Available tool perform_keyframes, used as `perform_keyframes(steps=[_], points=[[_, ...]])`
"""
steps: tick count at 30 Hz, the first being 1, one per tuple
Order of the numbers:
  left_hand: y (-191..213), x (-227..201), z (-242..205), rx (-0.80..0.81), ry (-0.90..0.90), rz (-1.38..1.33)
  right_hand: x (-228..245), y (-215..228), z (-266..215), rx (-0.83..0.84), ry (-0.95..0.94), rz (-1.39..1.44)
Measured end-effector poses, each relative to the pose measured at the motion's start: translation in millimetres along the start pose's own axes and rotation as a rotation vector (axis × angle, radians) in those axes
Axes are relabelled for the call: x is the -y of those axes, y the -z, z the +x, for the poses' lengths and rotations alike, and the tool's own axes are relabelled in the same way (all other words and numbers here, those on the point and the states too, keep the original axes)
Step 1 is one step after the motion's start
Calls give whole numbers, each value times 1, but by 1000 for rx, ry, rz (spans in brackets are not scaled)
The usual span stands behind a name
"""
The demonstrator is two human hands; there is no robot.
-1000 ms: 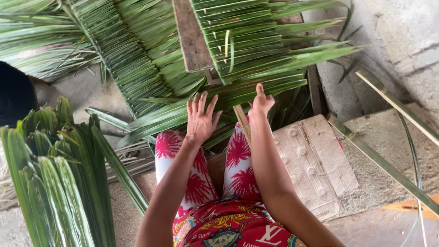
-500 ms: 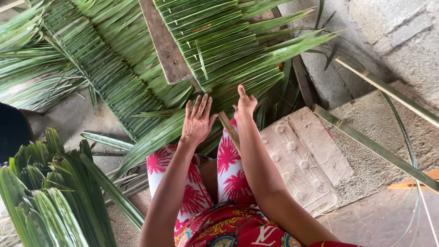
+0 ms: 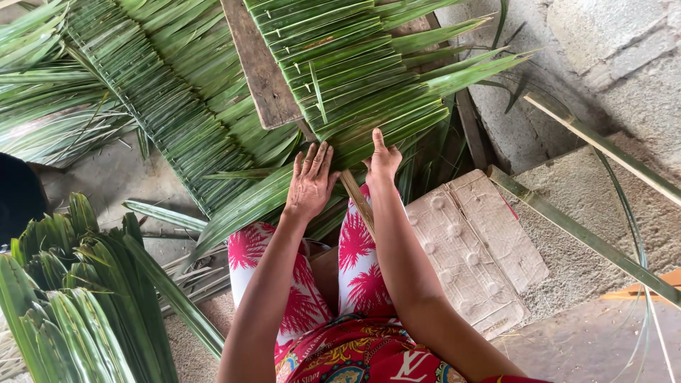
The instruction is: Weaving palm leaves onto a wooden frame to create a thatched panel
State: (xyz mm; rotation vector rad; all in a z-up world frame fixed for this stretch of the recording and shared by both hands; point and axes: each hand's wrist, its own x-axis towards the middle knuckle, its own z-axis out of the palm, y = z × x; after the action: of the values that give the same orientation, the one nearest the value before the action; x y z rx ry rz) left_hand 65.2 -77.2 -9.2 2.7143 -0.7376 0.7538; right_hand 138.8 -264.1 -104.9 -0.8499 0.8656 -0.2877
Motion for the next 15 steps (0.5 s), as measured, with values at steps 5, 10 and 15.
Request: perform_keyframes(steps=[5, 10, 15], points=[[-5, -1, 0, -4, 21, 2, -12, -8, -16, 86, -12, -173], [2, -2, 4, 0, 39, -12, -18, -13, -20, 131, -43, -305], [12, -5, 18, -114, 17, 12, 1, -15, -39, 106, -45, -229]])
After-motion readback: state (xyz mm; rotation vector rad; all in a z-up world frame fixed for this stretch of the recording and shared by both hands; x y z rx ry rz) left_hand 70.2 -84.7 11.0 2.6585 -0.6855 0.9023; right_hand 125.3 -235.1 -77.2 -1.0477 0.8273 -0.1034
